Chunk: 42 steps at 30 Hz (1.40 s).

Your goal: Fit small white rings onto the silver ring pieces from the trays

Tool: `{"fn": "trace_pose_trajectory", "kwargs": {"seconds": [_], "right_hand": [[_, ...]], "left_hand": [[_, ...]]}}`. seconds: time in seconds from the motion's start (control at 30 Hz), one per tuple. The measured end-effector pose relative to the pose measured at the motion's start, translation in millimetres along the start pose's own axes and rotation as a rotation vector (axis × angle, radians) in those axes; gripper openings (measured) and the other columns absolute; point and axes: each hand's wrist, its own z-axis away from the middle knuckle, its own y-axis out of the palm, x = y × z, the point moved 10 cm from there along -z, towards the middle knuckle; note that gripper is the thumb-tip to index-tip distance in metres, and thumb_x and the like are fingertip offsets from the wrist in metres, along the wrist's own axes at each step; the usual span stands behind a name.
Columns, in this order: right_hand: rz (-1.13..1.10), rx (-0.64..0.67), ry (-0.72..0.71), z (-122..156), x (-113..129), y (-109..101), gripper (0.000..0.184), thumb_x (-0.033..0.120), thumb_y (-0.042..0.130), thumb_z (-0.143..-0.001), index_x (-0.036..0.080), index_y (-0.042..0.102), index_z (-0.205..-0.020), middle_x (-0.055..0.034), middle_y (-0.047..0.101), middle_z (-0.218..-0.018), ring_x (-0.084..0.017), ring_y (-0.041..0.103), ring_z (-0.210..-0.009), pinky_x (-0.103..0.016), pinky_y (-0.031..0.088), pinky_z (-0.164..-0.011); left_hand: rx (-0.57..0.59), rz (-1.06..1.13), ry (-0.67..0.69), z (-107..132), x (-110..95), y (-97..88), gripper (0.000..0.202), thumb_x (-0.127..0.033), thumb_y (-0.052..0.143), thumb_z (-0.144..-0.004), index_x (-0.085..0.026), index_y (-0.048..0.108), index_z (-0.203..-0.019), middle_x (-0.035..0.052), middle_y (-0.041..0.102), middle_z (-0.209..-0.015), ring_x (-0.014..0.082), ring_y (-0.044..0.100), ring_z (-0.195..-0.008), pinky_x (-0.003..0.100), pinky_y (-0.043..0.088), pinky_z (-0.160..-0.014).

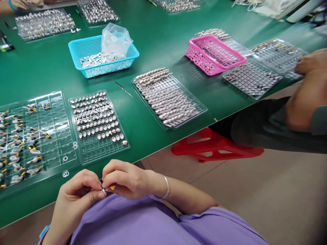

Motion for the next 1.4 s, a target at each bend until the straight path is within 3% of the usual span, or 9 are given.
{"fn": "trace_pose_trajectory", "kwargs": {"seconds": [0.23,0.4,0.5,0.67,0.8,1.0,1.2,1.4], "right_hand": [[0.007,0.027,-0.051,-2,6,-2,0.012,0.016,0.042,-0.100,0.014,0.053,-0.095,-0.0067,0.056,-0.087,-0.011,0.055,-0.082,-0.019,0.053,-0.075],[0.008,-0.023,-0.053,1,7,-7,0.008,0.014,0.046,-0.097,0.014,0.053,-0.094,-0.0063,0.056,-0.086,-0.011,0.055,-0.081,-0.019,0.053,-0.074],[0.003,-0.030,-0.067,1,8,-7,0.009,0.014,0.046,-0.097,0.013,0.054,-0.094,-0.0068,0.057,-0.086,-0.011,0.055,-0.081,-0.019,0.052,-0.074],[0.008,0.023,-0.110,-1,11,-3,0.015,0.018,0.042,-0.100,0.013,0.055,-0.095,-0.0065,0.059,-0.085,-0.012,0.055,-0.082,-0.021,0.051,-0.075],[-0.003,0.067,-0.085,2,8,2,0.016,0.019,0.042,-0.101,0.014,0.056,-0.096,-0.0065,0.059,-0.087,-0.012,0.054,-0.084,-0.021,0.050,-0.078],[-0.095,0.339,0.039,14,-7,30,0.009,0.020,0.050,-0.098,0.014,0.057,-0.096,-0.0080,0.058,-0.091,-0.013,0.056,-0.098,-0.022,0.049,-0.085],[-0.349,0.314,0.100,16,-9,32,0.006,0.017,0.051,-0.096,0.017,0.049,-0.091,-0.0087,0.057,-0.094,-0.011,0.057,-0.097,-0.021,0.050,-0.081],[-0.415,0.219,0.056,14,-3,26,0.005,0.017,0.047,-0.096,0.019,0.045,-0.092,-0.0058,0.060,-0.086,-0.011,0.058,-0.095,-0.024,0.049,-0.081]], "left_hand": [[0.013,-0.294,0.358,14,-35,6.5,0.024,-0.001,0.063,-0.084,-0.024,0.068,-0.086,-0.0019,0.063,-0.083,0.0113,0.062,-0.075,0.019,0.052,-0.063],[-0.045,-0.434,0.569,31,-49,8.6,0.036,0.009,0.058,-0.080,-0.021,0.067,-0.099,0.0016,0.063,-0.094,0.0125,0.062,-0.084,0.021,0.053,-0.068],[-0.018,-0.387,0.510,27,-45,8.2,0.034,0.007,0.059,-0.081,-0.022,0.066,-0.097,0.0009,0.064,-0.092,0.0128,0.063,-0.083,0.021,0.054,-0.068],[0.079,-0.233,0.288,11,-28,10.4,0.021,-0.004,0.068,-0.081,-0.025,0.066,-0.083,-0.0031,0.064,-0.078,0.0120,0.062,-0.071,0.020,0.052,-0.061],[0.068,-0.170,0.241,7,-25,9.3,0.018,-0.006,0.070,-0.080,-0.025,0.067,-0.079,-0.0027,0.064,-0.075,0.0124,0.062,-0.069,0.020,0.051,-0.061],[0.072,-0.144,0.227,7,-28,10.9,0.015,-0.009,0.073,-0.078,-0.023,0.069,-0.073,-0.0005,0.065,-0.072,0.0135,0.063,-0.066,0.022,0.051,-0.059],[0.128,-0.109,0.191,2,-29,17.8,0.013,-0.020,0.077,-0.078,-0.022,0.071,-0.067,-0.0001,0.065,-0.068,0.0128,0.063,-0.060,0.022,0.050,-0.055],[0.121,-0.130,0.173,1,-28,18.2,0.016,-0.021,0.079,-0.077,-0.022,0.070,-0.063,-0.0007,0.064,-0.066,0.0120,0.060,-0.059,0.022,0.048,-0.056]]}}
